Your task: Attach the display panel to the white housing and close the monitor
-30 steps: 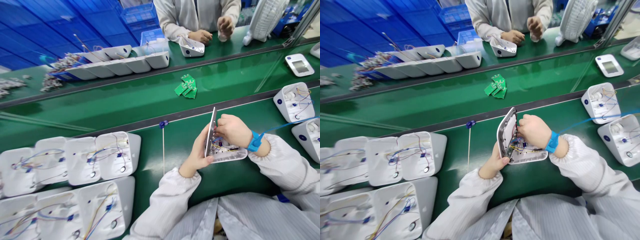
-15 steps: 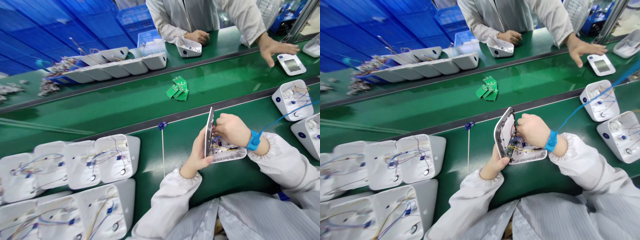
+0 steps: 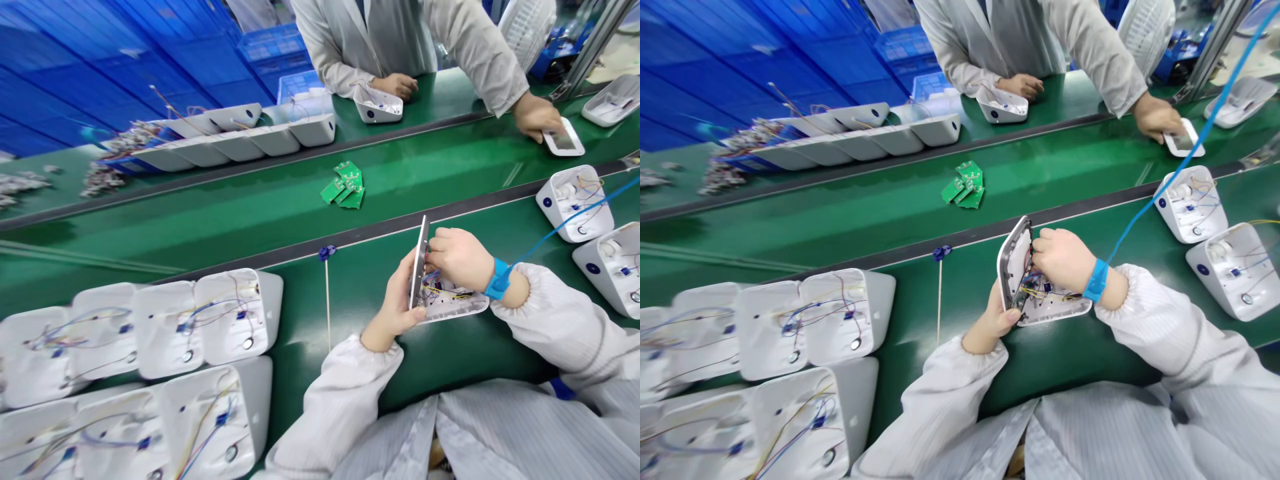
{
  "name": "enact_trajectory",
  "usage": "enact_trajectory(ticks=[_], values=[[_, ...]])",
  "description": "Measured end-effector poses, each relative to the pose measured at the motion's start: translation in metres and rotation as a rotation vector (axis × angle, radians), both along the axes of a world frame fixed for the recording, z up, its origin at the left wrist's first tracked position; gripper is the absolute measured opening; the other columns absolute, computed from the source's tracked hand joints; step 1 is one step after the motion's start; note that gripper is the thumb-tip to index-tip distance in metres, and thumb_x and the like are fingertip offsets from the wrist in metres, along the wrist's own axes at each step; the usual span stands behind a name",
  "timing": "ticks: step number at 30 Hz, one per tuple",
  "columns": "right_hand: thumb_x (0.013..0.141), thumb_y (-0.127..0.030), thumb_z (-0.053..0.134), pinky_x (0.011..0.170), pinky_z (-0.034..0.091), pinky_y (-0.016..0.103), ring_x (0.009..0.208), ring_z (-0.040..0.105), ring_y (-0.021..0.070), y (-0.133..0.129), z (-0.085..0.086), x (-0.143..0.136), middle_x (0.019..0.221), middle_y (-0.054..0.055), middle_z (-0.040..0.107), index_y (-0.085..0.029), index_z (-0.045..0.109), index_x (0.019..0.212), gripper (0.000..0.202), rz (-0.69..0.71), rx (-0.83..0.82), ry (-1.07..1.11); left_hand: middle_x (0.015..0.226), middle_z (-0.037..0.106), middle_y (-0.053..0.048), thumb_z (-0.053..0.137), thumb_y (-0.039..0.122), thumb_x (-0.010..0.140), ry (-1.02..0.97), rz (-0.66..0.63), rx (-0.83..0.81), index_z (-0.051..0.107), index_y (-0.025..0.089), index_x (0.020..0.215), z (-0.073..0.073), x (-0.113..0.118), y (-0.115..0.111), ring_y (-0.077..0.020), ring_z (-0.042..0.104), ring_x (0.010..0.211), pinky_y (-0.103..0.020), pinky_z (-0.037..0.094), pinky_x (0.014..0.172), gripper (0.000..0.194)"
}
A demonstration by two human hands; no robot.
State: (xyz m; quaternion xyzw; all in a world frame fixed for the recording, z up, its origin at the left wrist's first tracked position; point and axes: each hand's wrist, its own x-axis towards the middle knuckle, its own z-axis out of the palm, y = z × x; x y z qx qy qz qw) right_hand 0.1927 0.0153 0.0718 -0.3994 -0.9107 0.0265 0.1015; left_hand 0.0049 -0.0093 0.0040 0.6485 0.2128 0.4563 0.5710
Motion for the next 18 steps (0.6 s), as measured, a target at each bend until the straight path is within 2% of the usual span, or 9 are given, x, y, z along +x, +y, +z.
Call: enact_trajectory(ticks=[4, 7, 9, 11, 12, 14, 16, 18], values=[[0.096, -0.027, 0.059, 0.069, 0.04, 0.03, 0.082, 0.058, 0.0191, -0.003, 0.008, 0.01, 0.087, 0.008, 0.068, -0.015, 0.075, 0.087, 0.021, -0.137, -0.163, 0.13, 0.149, 0.044, -0.012, 0.07, 0.069, 0.075, -0.028, -0.017, -0.027, 0.037, 0.025, 0.149, 0.003, 0.002, 0.0, -0.0386, 0.042, 0.137, -0.054, 0.034, 0.118, 0.093], [0.1, -0.034, 0.051, 0.075, 0.045, 0.029, 0.083, 0.063, 0.0174, -0.01, 0.023, 0.018, 0.087, 0.007, 0.069, -0.017, 0.075, 0.089, 0.032, -0.196, -0.34, 0.311, 0.148, 0.044, -0.013, 0.069, 0.071, 0.076, -0.021, -0.018, 0.002, 0.036, 0.024, 0.149, 0.006, 0.003, -0.001, -0.0377, 0.043, 0.136, -0.054, 0.033, 0.118, 0.093], [0.092, -0.046, 0.062, 0.077, 0.047, 0.031, 0.084, 0.063, 0.0192, -0.016, 0.031, 0.018, 0.09, 0.007, 0.069, -0.017, 0.074, 0.091, 0.032, -0.192, -0.438, 0.334, 0.147, 0.045, -0.014, 0.068, 0.073, 0.076, -0.007, -0.023, 0.021, 0.035, 0.024, 0.148, 0.007, 0.004, -0.001, -0.0377, 0.045, 0.135, -0.055, 0.034, 0.117, 0.093], [0.075, -0.052, 0.078, 0.079, 0.048, 0.034, 0.089, 0.063, 0.0228, -0.021, 0.034, 0.014, 0.095, 0.009, 0.068, -0.016, 0.073, 0.097, 0.043, -0.17, -0.499, 0.297, 0.147, 0.045, -0.015, 0.067, 0.073, 0.076, 0.004, -0.031, 0.028, 0.034, 0.024, 0.148, 0.006, 0.003, 0.0, -0.0378, 0.046, 0.133, -0.055, 0.036, 0.115, 0.093], [0.07, -0.051, 0.082, 0.08, 0.048, 0.034, 0.091, 0.062, 0.024, -0.023, 0.035, 0.011, 0.096, 0.009, 0.067, -0.016, 0.073, 0.097, 0.045, -0.16, -0.52, 0.286, 0.146, 0.045, -0.015, 0.068, 0.073, 0.076, 0.006, -0.033, 0.03, 0.034, 0.024, 0.148, 0.006, 0.003, 0.0, -0.0379, 0.047, 0.133, -0.055, 0.037, 0.114, 0.094], [0.074, -0.041, 0.079, 0.079, 0.048, 0.033, 0.092, 0.061, 0.0228, -0.025, 0.033, 0.007, 0.095, 0.009, 0.065, -0.016, 0.074, 0.093, 0.031, -0.162, -0.57, 0.3, 0.146, 0.045, -0.015, 0.068, 0.073, 0.076, 0.014, -0.034, 0.042, 0.034, 0.024, 0.148, 0.003, 0.001, 0.001, -0.0384, 0.047, 0.133, -0.055, 0.037, 0.114, 0.094], [0.081, -0.027, 0.071, 0.074, 0.046, 0.029, 0.085, 0.06, 0.0185, -0.025, 0.032, 0.006, 0.092, 0.006, 0.065, -0.017, 0.074, 0.088, 0.013, -0.206, -0.633, 0.349, 0.147, 0.044, -0.015, 0.068, 0.074, 0.075, 0.039, -0.04, 0.066, 0.035, 0.024, 0.149, 0.001, 0.0, 0.002, -0.0392, 0.046, 0.133, -0.056, 0.035, 0.114, 0.096], [0.08, -0.018, 0.066, 0.067, 0.043, 0.026, 0.074, 0.057, 0.0142, -0.025, 0.032, 0.009, 0.089, 0.004, 0.064, -0.017, 0.074, 0.088, 0.012, -0.27, -0.686, 0.386, 0.148, 0.043, -0.016, 0.069, 0.073, 0.074, 0.062, -0.046, 0.086, 0.035, 0.023, 0.149, 0.0, -0.001, 0.003, -0.0398, 0.045, 0.134, -0.056, 0.033, 0.115, 0.097]])
